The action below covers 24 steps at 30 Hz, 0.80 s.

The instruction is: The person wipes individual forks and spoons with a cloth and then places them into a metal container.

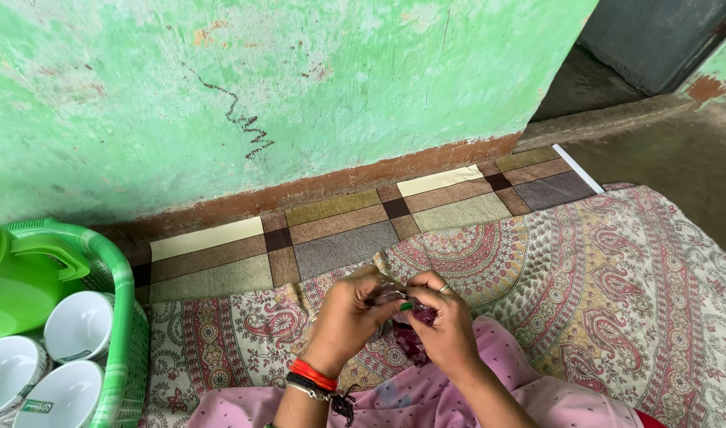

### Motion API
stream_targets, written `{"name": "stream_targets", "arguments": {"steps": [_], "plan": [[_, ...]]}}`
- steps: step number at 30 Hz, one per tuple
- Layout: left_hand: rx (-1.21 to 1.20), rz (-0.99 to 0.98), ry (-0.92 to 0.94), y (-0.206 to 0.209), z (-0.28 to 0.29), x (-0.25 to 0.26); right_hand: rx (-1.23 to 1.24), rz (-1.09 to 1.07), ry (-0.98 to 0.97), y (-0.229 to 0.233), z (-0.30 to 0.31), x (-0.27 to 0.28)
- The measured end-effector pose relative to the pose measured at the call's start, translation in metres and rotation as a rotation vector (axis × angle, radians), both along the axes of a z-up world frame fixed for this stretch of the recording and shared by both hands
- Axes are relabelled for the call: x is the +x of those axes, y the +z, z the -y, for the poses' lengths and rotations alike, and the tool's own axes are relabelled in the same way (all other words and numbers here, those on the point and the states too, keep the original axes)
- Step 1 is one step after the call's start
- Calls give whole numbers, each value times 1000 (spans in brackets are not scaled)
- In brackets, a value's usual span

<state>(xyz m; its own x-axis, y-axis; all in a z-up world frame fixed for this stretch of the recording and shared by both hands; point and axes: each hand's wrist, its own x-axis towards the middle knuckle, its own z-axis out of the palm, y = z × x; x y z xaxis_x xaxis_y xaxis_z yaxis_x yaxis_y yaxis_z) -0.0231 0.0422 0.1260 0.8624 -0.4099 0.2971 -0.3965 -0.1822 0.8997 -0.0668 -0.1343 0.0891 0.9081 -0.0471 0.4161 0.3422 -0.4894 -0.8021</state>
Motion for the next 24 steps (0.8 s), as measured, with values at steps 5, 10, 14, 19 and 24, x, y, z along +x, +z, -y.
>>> {"name": "stream_targets", "arguments": {"steps": [5,10,14,19,24], "plan": [[90,181,16,13,-5,-6,-29,-9,20,5,-3,0],[-37,82,137,-10,-5,2,172,-57,58,-9,1,5],[-457,-26,251,-42,-23,23,788,-334,-205,-6,27,11],[-608,-247,402,-53,-31,24,1002,-353,-232,4,37,10],[-644,-264,372,-36,-10,14,223,-332,110,-3,-8,1]]}}
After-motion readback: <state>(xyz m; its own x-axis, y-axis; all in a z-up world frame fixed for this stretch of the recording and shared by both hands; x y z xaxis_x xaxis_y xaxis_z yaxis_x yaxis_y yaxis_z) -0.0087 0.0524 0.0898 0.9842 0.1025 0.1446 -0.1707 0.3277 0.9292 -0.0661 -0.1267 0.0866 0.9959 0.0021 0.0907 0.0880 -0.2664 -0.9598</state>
